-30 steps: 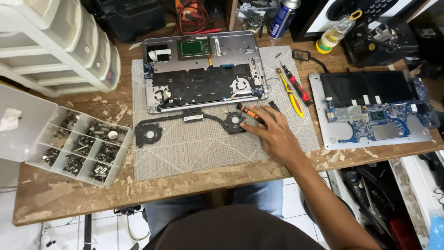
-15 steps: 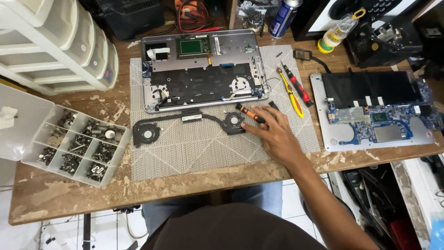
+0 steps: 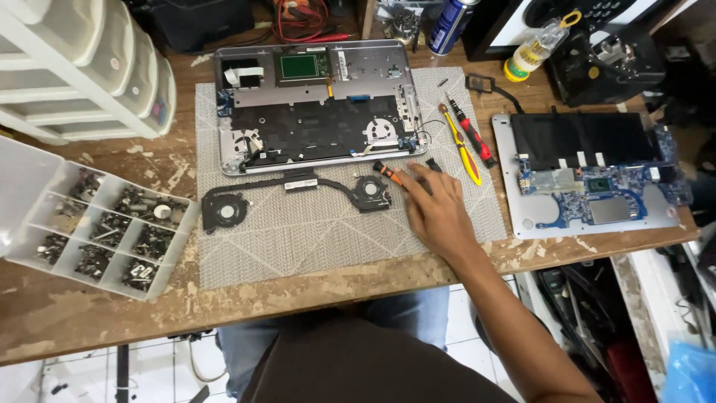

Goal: A person is seen repairing a laptop, specifically searching for the correct screws in a component tray and then using a precision screwdriver to install a cooling fan into the laptop chassis.

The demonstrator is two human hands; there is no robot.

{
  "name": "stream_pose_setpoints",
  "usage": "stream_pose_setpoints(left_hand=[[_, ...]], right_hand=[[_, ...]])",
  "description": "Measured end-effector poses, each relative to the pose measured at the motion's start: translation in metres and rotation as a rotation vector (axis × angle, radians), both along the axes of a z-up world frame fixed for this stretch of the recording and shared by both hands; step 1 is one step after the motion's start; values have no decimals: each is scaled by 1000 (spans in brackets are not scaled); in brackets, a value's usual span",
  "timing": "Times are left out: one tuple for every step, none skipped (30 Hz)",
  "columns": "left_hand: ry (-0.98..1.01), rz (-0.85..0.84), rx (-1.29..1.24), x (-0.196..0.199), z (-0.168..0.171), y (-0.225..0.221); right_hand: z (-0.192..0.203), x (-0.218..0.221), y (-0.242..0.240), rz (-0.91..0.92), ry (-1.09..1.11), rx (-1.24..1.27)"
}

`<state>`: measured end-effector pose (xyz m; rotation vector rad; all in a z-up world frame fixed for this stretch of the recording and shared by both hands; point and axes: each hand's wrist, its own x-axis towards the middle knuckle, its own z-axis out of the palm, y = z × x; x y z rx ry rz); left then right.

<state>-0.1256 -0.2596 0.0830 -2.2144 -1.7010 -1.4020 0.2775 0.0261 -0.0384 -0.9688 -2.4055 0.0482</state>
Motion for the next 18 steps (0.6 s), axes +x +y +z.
stream_pose_setpoints(left_hand=[[-14,7,-5,6,-4,4],[-27,14,-10,13,-7,7],[-41,21,-16,18,-12,11],[-54,28,-23,23,-15,15],[-57,28,-18,24,-17,24],[-60,27,-14,24,-19,32],[-69,28,-18,27,-22,36],[-78,29,-22,29,-25,41],[-81,23,-22,29,-28,53],[-83,18,-22,30,-31,65],[-90,6,-21,36,-35,77],[-90,-7,-21,43,-41,98],[-95,-28,-146,50,-47,120],[-100,-49,-272,58,-54,141],[-105,-53,-269,68,-54,160],[-115,-142,-223,78,-55,179],[-118,-228,-180,85,-55,196],[-116,-229,-180,89,-57,214]], right_hand=[[-1,-1,0,-16,4,29],[-3,-3,-1,-31,8,59],[-2,-2,-2,-25,2,52],[-1,-2,-3,-30,-17,62],[0,-4,-1,-43,-27,83],[1,-5,5,-45,-23,87],[2,-4,6,-18,-42,107],[3,-2,8,9,-61,127],[13,-5,10,1,-57,126],[23,-8,13,41,-109,21],[33,-8,15,76,-164,-84],[45,-11,14,63,-164,-83],[57,-14,13,73,-127,-110],[69,-17,13,82,-89,-136],[67,-14,19,79,-95,-133],[65,-11,25,125,0,-179],[61,-12,30,174,101,-226],[63,-17,36,173,103,-226]])
